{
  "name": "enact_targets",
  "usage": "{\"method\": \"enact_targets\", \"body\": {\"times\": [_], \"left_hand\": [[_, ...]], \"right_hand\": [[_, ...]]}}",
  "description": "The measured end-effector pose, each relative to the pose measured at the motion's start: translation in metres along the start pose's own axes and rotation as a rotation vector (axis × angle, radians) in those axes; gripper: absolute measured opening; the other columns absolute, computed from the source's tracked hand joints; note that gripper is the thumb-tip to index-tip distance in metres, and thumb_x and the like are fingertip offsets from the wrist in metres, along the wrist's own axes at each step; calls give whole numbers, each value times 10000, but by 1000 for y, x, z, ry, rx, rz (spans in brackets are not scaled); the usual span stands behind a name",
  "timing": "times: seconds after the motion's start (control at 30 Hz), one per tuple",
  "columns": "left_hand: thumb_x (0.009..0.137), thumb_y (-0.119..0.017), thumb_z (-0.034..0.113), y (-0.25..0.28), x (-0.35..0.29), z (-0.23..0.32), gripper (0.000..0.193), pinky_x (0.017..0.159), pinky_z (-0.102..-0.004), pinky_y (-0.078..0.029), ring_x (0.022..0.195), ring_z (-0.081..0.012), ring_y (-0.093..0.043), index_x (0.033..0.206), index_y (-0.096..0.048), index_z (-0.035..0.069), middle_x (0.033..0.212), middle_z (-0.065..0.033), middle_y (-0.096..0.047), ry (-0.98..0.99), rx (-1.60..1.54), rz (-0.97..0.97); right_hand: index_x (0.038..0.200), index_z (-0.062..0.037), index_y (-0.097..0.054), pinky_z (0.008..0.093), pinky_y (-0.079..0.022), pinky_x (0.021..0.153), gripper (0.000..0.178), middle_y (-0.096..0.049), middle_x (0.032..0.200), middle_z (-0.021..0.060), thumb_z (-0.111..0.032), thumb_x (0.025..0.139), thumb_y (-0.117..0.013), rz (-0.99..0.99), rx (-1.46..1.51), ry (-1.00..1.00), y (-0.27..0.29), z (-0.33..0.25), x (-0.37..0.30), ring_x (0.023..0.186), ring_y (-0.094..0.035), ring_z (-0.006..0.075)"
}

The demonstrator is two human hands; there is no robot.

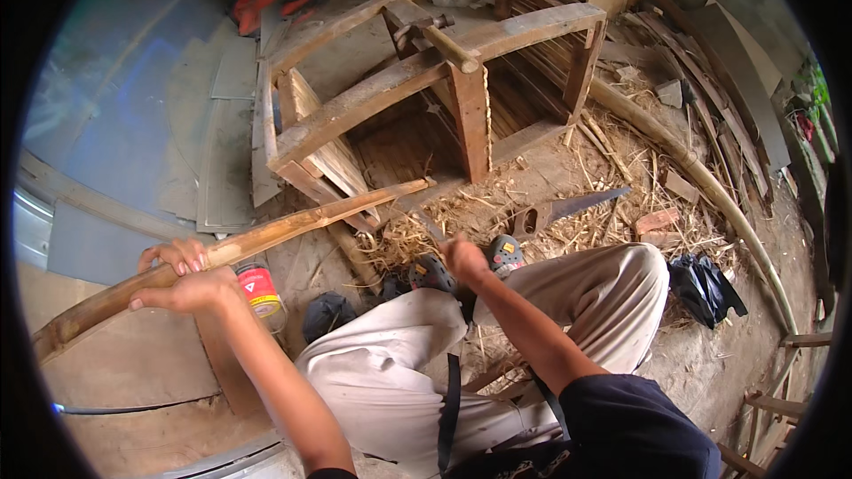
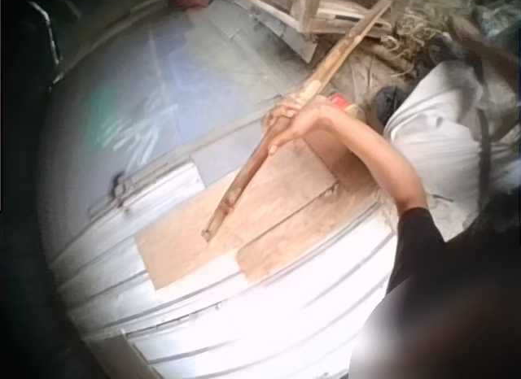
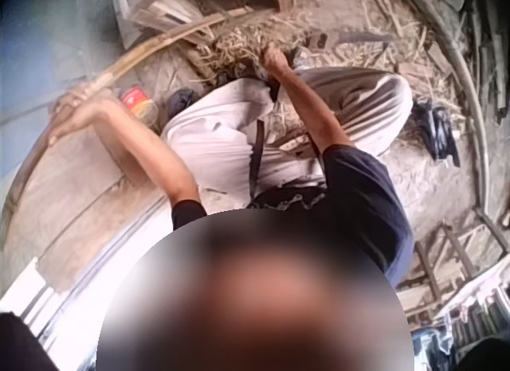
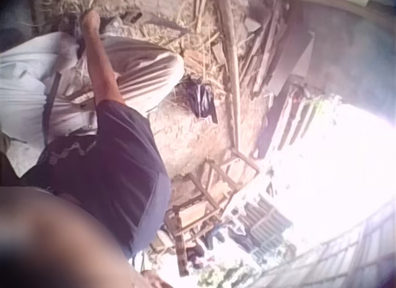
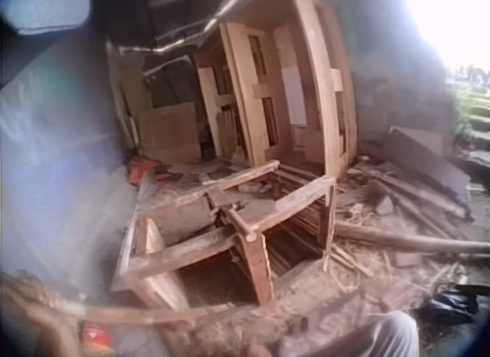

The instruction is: The person uses a knife to shave and smooth a wooden stick, repeatedly scraping along its length to remove splinters and create a tapered end. The person holds the stick with one hand and scrapes with the other, occasionally rotating the stick to work different sides.

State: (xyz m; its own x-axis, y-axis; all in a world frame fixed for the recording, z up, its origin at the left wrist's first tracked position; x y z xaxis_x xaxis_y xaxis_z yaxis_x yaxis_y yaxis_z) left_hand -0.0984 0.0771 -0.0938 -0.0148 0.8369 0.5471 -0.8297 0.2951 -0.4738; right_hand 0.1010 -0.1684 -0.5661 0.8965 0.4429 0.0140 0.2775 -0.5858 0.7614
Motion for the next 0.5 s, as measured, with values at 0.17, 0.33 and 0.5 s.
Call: {"method": "enact_targets", "body": {"times": [0.17, 0.33, 0.5], "left_hand": [[875, -152, 791, 9, 5, -10, 756, 450, -217, -232, 442, -93, -236, 866, -424, 86, 513, 25, -265, 81, -31, 58], [884, -127, 777, 11, 9, -15, 739, 452, -220, -242, 447, -105, -240, 883, -427, 102, 514, 24, -259, 111, -25, 30], [889, -150, 774, 11, 12, -16, 720, 448, -214, -232, 434, -92, -238, 883, -407, 102, 513, 32, -264, 124, -79, 0]], "right_hand": [[890, 48, -594, 476, -519, 529, 448, -660, 750, 245, -370, 978, -457, -151, -287, 91, -24, 9, 8, 674, -673, 374], [873, 67, -595, 498, -525, 576, 489, -632, 694, 270, -405, 960, -501, -60, 235, -79, -12, -11, 0, 670, -673, 374], [833, 39, -605, 487, -506, 562, 431, -629, 694, 257, -353, 957, -476, 9, -32, -209, 12, 35, 15, 646, -657, 362]]}}
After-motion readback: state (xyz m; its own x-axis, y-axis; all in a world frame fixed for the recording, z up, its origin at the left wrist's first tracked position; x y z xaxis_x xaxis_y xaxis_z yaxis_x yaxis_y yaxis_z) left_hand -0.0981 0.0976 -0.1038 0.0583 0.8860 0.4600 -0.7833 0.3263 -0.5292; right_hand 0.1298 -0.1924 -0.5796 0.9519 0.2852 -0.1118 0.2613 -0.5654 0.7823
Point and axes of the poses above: each hand's wrist, its own x-axis towards the middle knuckle, its own y-axis out of the back of the hand, z = x × y, the point moved 10 cm from there along x, towards the middle knuckle
